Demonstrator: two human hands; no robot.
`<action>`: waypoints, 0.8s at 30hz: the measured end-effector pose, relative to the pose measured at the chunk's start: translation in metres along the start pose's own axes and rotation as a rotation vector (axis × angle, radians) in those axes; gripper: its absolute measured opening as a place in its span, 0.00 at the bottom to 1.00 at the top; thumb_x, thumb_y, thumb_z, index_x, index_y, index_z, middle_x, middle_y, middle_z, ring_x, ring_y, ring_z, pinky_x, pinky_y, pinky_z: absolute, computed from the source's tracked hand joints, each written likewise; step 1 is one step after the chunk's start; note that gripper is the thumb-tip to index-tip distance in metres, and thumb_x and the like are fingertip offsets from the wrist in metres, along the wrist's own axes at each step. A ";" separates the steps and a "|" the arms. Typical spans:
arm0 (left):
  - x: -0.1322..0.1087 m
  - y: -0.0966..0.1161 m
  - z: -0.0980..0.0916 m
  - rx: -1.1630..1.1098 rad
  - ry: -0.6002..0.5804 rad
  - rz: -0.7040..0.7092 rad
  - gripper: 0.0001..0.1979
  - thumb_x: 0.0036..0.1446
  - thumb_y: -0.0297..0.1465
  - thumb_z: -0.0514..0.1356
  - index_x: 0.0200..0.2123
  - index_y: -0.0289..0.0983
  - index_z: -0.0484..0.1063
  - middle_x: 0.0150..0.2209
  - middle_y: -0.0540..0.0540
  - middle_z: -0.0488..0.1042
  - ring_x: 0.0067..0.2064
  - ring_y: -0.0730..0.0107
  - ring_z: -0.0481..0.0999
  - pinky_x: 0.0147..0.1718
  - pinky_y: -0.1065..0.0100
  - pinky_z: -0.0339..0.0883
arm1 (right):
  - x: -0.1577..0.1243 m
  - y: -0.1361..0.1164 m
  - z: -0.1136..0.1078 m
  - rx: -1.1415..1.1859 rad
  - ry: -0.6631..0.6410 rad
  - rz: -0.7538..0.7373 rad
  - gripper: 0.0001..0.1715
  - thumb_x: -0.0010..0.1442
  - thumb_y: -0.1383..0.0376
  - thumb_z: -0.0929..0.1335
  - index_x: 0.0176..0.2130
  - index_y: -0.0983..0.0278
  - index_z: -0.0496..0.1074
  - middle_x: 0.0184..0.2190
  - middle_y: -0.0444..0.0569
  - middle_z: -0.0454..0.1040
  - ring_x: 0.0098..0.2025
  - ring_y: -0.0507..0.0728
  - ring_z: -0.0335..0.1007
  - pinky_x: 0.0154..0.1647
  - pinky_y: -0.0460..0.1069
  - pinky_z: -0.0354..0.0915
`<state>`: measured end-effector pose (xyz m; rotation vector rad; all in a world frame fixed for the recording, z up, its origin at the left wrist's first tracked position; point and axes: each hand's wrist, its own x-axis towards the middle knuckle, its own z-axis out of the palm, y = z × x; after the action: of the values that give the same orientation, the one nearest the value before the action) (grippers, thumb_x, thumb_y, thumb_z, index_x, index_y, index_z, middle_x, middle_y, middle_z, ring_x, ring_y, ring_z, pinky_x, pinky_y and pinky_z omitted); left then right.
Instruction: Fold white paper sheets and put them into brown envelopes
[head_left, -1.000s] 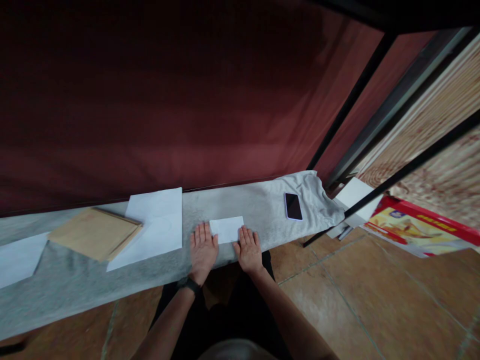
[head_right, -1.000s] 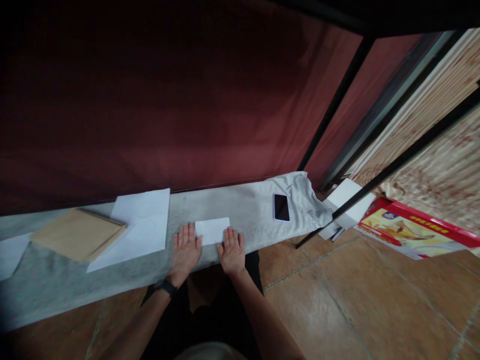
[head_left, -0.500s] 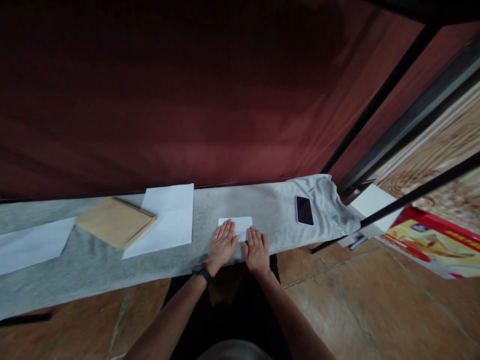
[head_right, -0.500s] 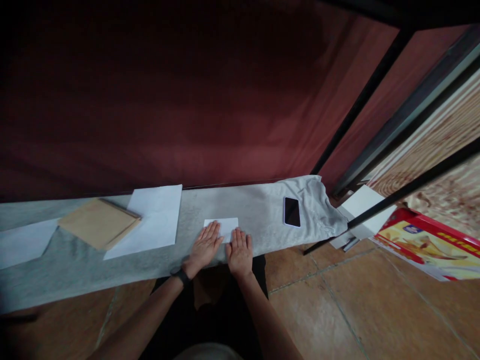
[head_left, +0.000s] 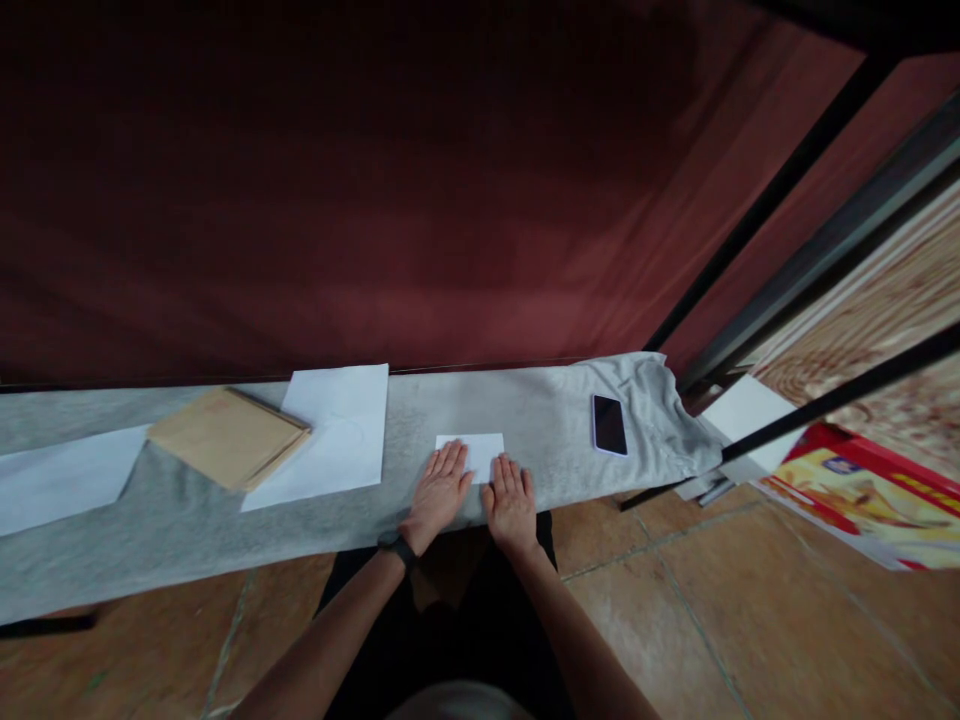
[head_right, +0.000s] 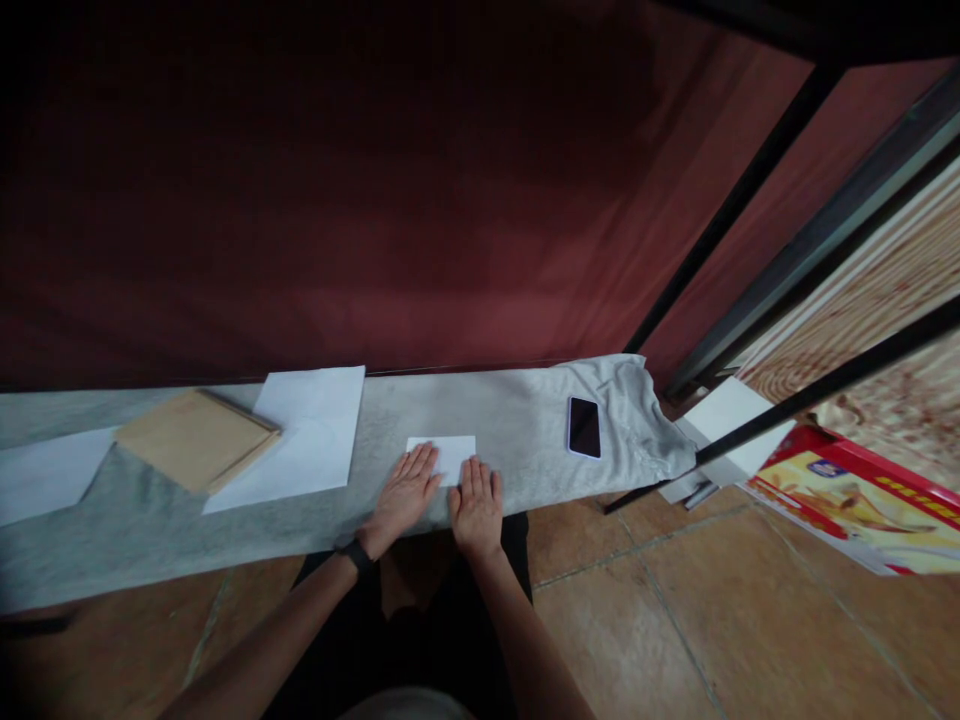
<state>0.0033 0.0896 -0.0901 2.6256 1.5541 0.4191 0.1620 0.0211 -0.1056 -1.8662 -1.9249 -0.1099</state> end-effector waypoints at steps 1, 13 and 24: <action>-0.005 0.002 -0.001 -0.013 0.007 0.048 0.28 0.69 0.38 0.46 0.68 0.36 0.58 0.69 0.41 0.59 0.71 0.59 0.54 0.69 0.54 0.48 | 0.000 0.000 0.000 0.001 -0.002 0.003 0.30 0.73 0.62 0.58 0.69 0.70 0.58 0.67 0.60 0.61 0.70 0.65 0.54 0.69 0.64 0.47; -0.023 -0.001 -0.007 0.008 -0.036 0.279 0.23 0.68 0.39 0.50 0.62 0.40 0.68 0.70 0.40 0.58 0.72 0.55 0.54 0.68 0.49 0.49 | 0.027 -0.009 -0.007 0.114 -0.165 -0.036 0.28 0.75 0.59 0.54 0.66 0.66 0.63 0.67 0.54 0.62 0.70 0.61 0.55 0.71 0.62 0.46; -0.027 -0.012 0.005 -0.197 0.056 -0.108 0.30 0.67 0.40 0.49 0.66 0.27 0.60 0.69 0.30 0.58 0.71 0.52 0.54 0.68 0.49 0.51 | 0.056 0.011 0.010 -0.009 -0.170 0.002 0.32 0.74 0.56 0.57 0.70 0.69 0.56 0.69 0.58 0.56 0.71 0.64 0.51 0.70 0.62 0.45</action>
<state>-0.0183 0.0721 -0.1028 2.3910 1.5720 0.6095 0.1711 0.0776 -0.0960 -1.9376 -2.0368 0.0421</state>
